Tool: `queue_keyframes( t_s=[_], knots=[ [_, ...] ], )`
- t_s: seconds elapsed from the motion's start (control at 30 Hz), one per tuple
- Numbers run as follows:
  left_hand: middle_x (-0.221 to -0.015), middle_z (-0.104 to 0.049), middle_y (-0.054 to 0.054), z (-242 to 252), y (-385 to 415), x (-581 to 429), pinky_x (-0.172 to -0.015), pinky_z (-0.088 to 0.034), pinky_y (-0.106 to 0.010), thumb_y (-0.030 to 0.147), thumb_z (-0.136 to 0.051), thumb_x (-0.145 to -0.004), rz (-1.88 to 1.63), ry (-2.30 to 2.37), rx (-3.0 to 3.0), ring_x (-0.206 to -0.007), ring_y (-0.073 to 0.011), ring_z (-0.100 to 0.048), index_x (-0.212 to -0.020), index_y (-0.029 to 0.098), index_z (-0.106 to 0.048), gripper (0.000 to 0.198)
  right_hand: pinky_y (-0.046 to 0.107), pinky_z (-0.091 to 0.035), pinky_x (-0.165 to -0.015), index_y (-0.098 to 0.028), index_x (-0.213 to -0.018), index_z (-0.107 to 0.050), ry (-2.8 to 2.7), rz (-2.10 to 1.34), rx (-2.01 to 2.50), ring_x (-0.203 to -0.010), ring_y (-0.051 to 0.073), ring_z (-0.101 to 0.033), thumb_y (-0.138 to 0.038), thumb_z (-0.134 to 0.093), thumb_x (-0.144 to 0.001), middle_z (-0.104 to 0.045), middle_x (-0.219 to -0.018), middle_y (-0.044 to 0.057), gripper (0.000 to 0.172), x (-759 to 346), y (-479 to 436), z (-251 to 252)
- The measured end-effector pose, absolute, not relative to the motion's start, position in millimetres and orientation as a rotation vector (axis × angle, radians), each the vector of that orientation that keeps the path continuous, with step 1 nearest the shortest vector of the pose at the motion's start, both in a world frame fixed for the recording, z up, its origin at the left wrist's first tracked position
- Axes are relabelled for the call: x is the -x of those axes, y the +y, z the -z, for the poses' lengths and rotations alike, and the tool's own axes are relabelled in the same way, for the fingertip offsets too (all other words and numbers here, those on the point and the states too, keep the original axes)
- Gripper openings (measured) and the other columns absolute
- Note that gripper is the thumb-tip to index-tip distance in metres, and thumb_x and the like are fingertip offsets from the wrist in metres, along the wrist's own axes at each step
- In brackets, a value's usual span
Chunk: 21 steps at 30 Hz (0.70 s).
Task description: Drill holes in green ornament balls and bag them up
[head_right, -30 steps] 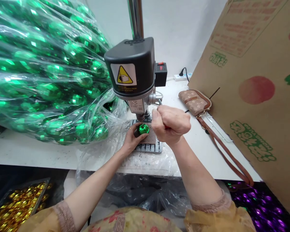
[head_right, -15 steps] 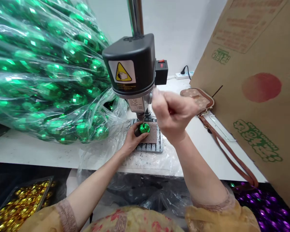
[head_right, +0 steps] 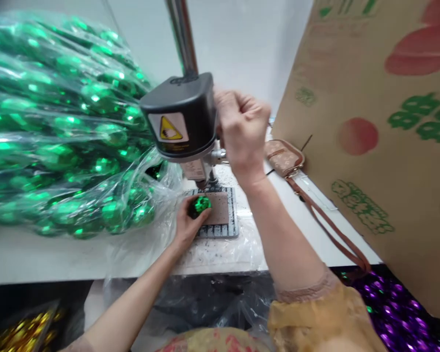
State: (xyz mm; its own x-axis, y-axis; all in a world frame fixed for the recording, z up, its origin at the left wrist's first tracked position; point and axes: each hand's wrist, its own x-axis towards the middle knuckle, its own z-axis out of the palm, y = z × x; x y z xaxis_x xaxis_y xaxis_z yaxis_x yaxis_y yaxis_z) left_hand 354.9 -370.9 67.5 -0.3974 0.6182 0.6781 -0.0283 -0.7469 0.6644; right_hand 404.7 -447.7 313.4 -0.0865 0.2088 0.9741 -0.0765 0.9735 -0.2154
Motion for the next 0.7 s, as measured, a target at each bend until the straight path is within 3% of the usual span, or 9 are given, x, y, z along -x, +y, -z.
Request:
queue_keyframes(
  t_s=[0.13, 0.27, 0.47, 0.7],
  knots=[
    [-0.114, -0.061, -0.007, -65.2, -365.6, -349.0, -0.099, -0.043, -0.037, 0.041, -0.064, -0.085, -2.378, 0.891, -1.324, -0.108, -0.0211, -0.057, -0.117, 0.021, -0.062, 0.038, 0.018, -0.023, -0.037, -0.020, -0.049, -0.035, -1.639, -0.186, 0.246, -0.042, 0.004, -0.031, -0.042, -0.057, -0.088, -0.031, -0.048, -0.006, 0.050, -405.8, -445.2, -314.5],
    [-0.114, -0.058, -0.007, -62.8, -373.4, -346.4, -0.102, -0.040, -0.037, 0.041, -0.063, -0.086, -2.485, 0.959, -1.318, -0.112, -0.0212, -0.054, -0.116, 0.022, -0.066, 0.035, 0.019, -0.026, -0.040, -0.021, -0.053, -0.032, -1.669, -0.205, 0.277, -0.046, 0.005, -0.034, -0.053, -0.054, -0.087, -0.029, -0.051, -0.005, 0.052, -407.5, -444.4, -316.1],
    [-0.126, -0.056, -0.007, -45.4, -427.7, -359.8, -0.095, -0.046, -0.032, 0.031, -0.069, -0.083, -2.335, 0.791, -1.444, -0.119, -0.0220, -0.054, -0.111, 0.026, -0.067, 0.029, 0.020, -0.025, -0.041, -0.021, -0.053, -0.030, -1.679, -0.226, 0.278, -0.046, 0.005, -0.032, -0.054, -0.056, -0.086, -0.028, -0.051, -0.005, 0.054, -408.2, -446.4, -316.6],
    [-0.121, -0.059, -0.009, -56.3, -480.3, -377.2, -0.090, -0.053, -0.031, 0.020, -0.082, -0.069, -2.324, 0.430, -1.305, -0.113, -0.0212, -0.061, -0.109, 0.024, -0.053, 0.049, 0.020, -0.024, -0.043, -0.020, -0.050, -0.033, -1.648, -0.151, 0.260, -0.046, 0.004, -0.031, -0.044, -0.056, -0.088, -0.029, -0.051, -0.006, 0.050, -408.1, -444.1, -314.3]
  ],
)
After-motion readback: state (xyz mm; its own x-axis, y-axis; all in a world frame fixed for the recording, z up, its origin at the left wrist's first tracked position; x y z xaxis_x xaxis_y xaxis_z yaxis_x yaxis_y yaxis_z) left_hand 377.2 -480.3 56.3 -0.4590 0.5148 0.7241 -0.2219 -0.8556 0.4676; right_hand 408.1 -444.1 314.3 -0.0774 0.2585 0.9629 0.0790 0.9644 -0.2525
